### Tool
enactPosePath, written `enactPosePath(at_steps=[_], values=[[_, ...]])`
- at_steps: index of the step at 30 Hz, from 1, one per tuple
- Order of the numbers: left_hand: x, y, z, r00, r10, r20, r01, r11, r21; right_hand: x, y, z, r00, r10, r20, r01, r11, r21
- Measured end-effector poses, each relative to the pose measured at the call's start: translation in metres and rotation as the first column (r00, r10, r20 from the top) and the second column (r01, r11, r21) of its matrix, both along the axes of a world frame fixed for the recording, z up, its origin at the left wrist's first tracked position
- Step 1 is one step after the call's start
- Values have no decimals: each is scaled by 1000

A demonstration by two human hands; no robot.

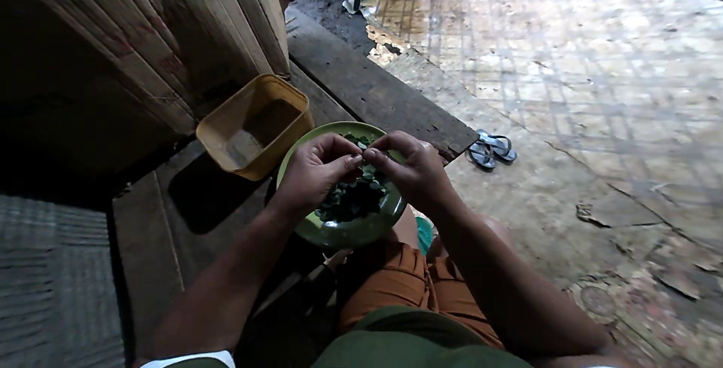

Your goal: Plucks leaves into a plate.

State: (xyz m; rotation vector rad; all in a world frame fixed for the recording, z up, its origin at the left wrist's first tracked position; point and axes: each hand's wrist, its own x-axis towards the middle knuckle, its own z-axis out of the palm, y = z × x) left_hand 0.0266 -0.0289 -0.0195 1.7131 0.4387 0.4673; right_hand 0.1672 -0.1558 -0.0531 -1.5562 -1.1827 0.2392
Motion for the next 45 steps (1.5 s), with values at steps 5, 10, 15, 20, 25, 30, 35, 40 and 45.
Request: enactPosePath(at_steps=[5,10,15,20,25,30,35,40,45], values=[[-3,5,4,1000,16,11,-16,1000,-2,9,-6,-7,1000,-8,12,7,1000,11],[-7,13,8,998,11,-62,4,973,229,16,-10,-10,999,-33,-31,33,999,-6],[-5,7,0,995,-69,-77,91,939,332,7,-4,-6,1000,12,-24,-12,1000,10],[-6,6,-3,999,0,-50,21,909,415,4,-3,-4,1000,14,-12,-15,1000,-7],[-8,13,3,998,66,-19,-51,904,424,10,-7,-6,1000,-6,-21,6,1000,-4],[-10,11,6,992,-48,-112,96,880,465,9,-4,-8,1000,2,-17,-2,1000,9],[-6,4,-4,1000,-5,-30,21,815,579,3,-2,-5,1000,20,5,-20,1000,-8],[-7,9,-4,999,40,-21,-14,709,705,4,-2,-6,1000,20,24,-20,1000,-5],[-22,38,21,962,270,29,-182,562,807,9,-4,-3,989,-30,143,43,995,-88]])
